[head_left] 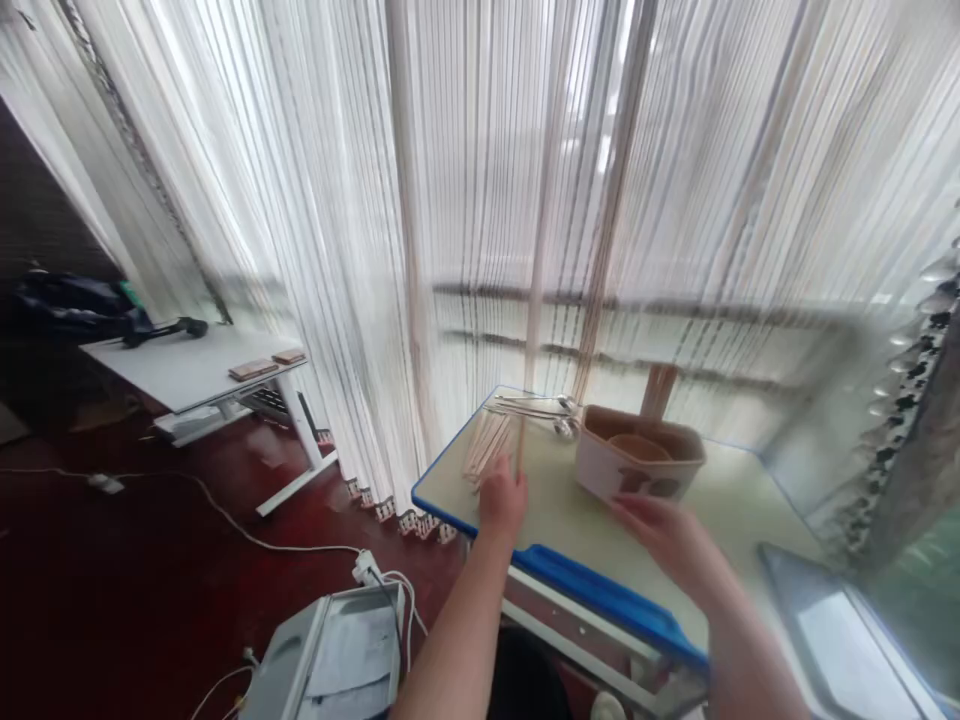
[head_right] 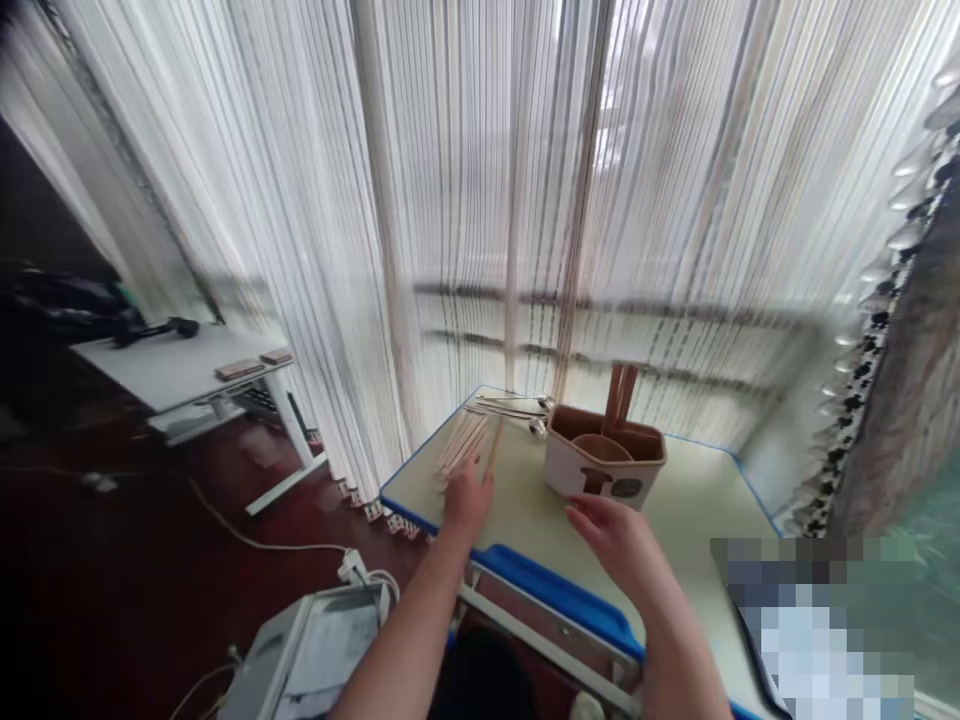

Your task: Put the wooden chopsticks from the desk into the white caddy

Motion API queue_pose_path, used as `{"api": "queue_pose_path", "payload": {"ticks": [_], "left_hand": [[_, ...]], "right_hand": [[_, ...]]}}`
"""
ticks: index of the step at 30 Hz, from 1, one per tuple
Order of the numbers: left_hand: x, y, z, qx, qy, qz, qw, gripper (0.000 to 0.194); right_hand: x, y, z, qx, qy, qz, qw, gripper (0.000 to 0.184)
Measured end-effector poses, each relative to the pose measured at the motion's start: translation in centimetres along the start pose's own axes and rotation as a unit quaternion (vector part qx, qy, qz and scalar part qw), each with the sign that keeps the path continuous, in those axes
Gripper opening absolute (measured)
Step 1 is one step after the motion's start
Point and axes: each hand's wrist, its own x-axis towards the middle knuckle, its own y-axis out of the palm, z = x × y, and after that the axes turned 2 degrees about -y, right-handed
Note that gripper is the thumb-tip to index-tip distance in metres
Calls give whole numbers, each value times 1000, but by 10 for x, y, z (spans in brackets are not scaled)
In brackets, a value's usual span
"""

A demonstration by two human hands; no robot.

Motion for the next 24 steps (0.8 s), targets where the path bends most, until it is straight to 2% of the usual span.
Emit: {"api": "queue_pose_path", "payload": {"ticks": [2, 4, 7, 10, 13, 18, 21, 24], "left_hand": [[-5, 1, 4, 17, 2, 32, 999, 40], [-8, 0, 4, 49, 7, 68, 996, 36], [-10, -3, -1, 109, 30, 101, 988, 26], [-14, -8, -9, 152, 45, 132, 979, 32], [-20, -13, -14, 161, 43, 148, 975, 37], [-37, -28, -14, 165, 39, 163, 972, 33], [-45, -39, -14, 188, 11, 208, 960, 35], [-41, -50, -16, 198, -6, 266, 943, 30]], "right_hand": [[1, 46, -5, 13, -8, -26, 1000, 37], [5, 80, -11, 0, -16, -55, 998, 37], [12, 106, -21, -15, -53, -65, 996, 39], [12, 109, -25, -33, -55, -74, 995, 35], [9, 104, -26, -39, -17, -102, 994, 35], [7, 99, -28, -47, 41, -145, 987, 36], [9, 100, -29, -49, 55, -154, 985, 34], [9, 101, -27, -48, 64, -154, 985, 34]]}}
